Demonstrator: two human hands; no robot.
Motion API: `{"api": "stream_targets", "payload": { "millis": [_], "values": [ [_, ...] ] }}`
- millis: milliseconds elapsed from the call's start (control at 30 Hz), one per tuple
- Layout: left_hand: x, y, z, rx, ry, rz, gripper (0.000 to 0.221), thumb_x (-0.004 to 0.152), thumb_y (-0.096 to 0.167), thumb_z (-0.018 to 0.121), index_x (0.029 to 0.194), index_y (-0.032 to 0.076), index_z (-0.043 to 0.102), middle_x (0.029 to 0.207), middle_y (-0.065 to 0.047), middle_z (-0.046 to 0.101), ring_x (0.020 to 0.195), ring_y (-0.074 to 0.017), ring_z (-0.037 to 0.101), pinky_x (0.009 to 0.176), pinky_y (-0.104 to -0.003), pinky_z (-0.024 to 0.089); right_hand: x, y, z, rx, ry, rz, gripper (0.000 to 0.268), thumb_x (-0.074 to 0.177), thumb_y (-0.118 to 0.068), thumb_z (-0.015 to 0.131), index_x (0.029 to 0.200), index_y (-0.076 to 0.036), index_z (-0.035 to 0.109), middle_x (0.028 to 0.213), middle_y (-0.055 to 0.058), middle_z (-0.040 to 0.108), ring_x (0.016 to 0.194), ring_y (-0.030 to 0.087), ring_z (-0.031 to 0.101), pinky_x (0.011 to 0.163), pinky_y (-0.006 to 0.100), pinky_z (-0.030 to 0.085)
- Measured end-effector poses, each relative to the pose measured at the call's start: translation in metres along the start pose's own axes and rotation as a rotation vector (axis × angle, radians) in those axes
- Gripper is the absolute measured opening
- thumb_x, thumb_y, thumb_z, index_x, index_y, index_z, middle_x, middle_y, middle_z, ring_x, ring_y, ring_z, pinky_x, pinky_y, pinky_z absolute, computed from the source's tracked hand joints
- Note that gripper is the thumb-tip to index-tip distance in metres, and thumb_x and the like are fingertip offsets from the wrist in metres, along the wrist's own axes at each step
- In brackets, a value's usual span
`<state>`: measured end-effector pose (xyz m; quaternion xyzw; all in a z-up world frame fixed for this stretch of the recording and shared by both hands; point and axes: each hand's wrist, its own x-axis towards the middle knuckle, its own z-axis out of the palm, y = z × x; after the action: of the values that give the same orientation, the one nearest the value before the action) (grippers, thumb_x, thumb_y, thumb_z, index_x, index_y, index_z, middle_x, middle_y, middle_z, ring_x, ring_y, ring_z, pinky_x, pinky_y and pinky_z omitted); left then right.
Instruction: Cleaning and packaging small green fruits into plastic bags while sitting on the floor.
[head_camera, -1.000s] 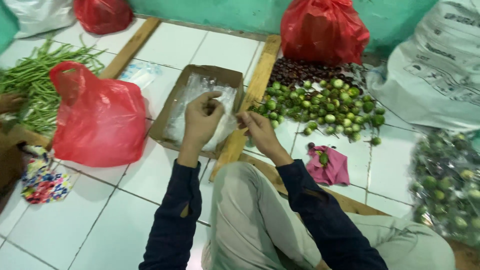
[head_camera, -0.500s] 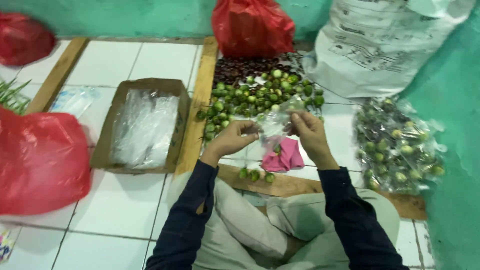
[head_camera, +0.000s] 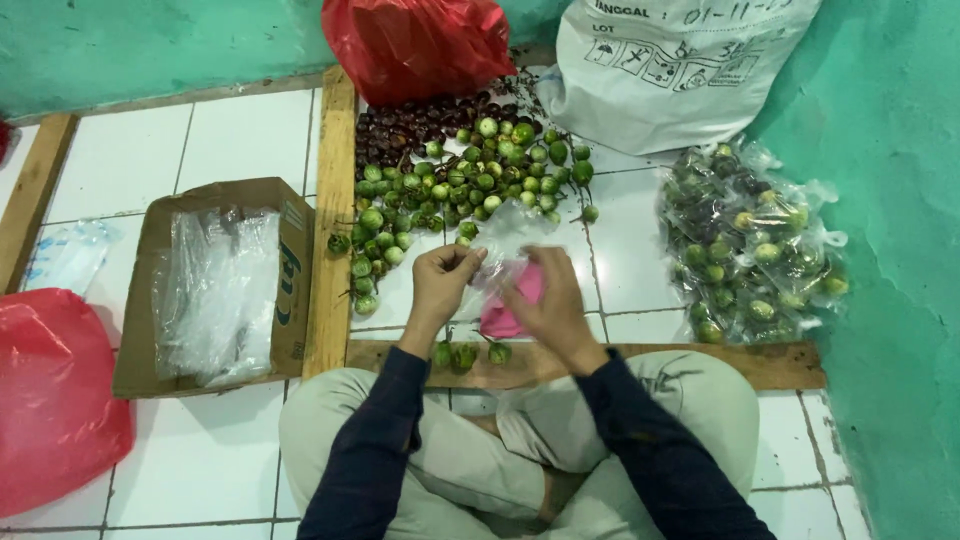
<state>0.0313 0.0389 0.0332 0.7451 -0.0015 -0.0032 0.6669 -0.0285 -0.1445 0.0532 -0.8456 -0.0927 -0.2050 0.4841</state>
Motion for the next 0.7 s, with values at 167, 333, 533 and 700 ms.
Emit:
{"api": "stream_targets", "payload": {
  "millis": [167,333,533,700],
  "values": [
    [-0.008,0.003,0.005,-0.002,0.089,-0.025,0.013,0.088,0.020,0.081,0.080,0.010,0.079,0.059,-0.003,0.066,0.049,-0.0065,0.059,0.047,-0.019,0.045,-0.020,-0.017,0.025,-0.040,-0.099,-0.091,0.045,0.078,-0.032,0.081,0.112,-0.010,0.062,0.087,0.006,0.056,0.085,0.031,0.063,0.078,0.042,0.050],
    [-0.028,0.045,-0.001,-0.203,-0.097,-0.012,0.049,0.088,-0.001,0.070,0.136,0.003,0.062,0.092,-0.007,0.071,0.081,-0.0117,0.067,0.076,-0.026,0.059,-0.018,-0.013,0.020,0.019,-0.036,0.001,0.010,0.091,-0.012,0.066,0.101,-0.010,0.068,0.082,0.006,0.059,0.076,0.030,0.066,0.069,0.039,0.053],
    [-0.043,0.067,-0.001,0.033,-0.212,0.224,0.066,0.089,-0.003,0.067,0.151,0.000,0.045,0.091,-0.016,0.069,0.080,-0.0207,0.064,0.074,-0.037,0.056,-0.011,-0.023,0.013,0.122,0.022,0.054,0.009,0.098,-0.014,0.065,0.093,-0.009,0.070,0.076,0.007,0.058,0.069,0.028,0.066,0.063,0.034,0.053],
    [-0.050,0.056,0.006,0.243,-0.198,0.177,0.063,0.076,0.003,0.066,0.139,0.011,0.064,0.082,-0.020,0.064,0.076,-0.0319,0.066,0.068,-0.044,0.056,-0.005,-0.033,0.006,0.231,0.151,0.147,0.017,0.105,-0.011,0.057,0.101,-0.004,0.073,0.078,0.013,0.064,0.070,0.020,0.066,0.062,0.032,0.051]
  ]
}}
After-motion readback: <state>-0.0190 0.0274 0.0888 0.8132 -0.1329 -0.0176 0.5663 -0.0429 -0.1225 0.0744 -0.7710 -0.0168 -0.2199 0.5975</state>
